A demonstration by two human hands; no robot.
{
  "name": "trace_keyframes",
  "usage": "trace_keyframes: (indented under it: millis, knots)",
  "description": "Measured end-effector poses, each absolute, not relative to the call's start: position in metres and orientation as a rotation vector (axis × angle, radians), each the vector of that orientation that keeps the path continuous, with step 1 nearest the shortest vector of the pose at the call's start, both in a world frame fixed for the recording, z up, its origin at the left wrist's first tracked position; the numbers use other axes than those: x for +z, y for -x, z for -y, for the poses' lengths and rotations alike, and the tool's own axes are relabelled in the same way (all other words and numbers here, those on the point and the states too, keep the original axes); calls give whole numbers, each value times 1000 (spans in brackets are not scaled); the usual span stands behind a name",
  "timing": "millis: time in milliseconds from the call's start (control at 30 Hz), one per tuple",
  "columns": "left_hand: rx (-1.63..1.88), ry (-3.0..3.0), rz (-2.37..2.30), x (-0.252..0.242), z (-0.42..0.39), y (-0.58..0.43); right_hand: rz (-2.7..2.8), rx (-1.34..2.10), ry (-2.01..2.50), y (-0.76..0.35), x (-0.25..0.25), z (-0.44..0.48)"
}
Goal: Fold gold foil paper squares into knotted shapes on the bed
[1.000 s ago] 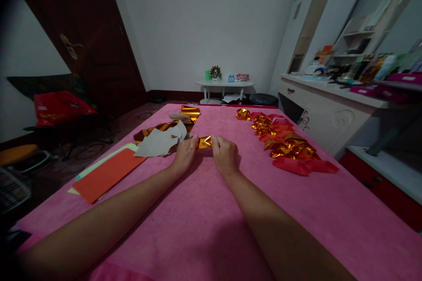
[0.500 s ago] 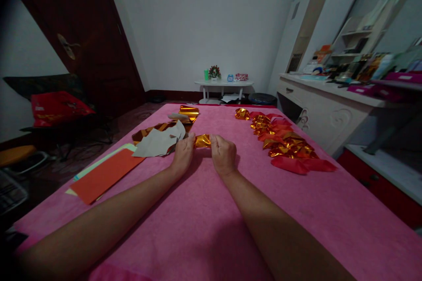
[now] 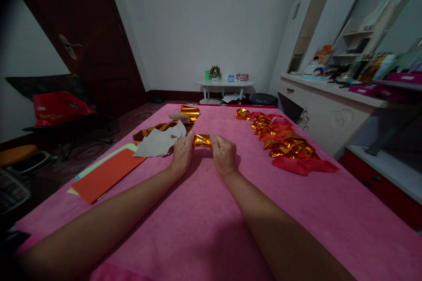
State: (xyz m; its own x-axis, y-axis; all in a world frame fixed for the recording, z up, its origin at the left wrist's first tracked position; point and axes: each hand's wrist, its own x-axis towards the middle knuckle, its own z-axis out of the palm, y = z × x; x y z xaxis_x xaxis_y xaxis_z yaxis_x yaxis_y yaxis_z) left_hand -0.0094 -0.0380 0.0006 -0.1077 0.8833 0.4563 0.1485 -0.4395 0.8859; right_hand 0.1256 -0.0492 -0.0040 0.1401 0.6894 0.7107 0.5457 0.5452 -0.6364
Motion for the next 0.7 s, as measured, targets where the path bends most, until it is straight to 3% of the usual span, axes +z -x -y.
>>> trace_keyframes:
  millis: [200,433,700]
  knots:
    - [1709,-1670,-1127,-1,39,11,1492,133,1118,-128,-6,47]
    - [1606,-2053,-1147,0,47,8,1376,149,1166,-133,-5,44]
    - [1599,-2032,-1172,0,48,7,1385,130,1170,-134,-5,45]
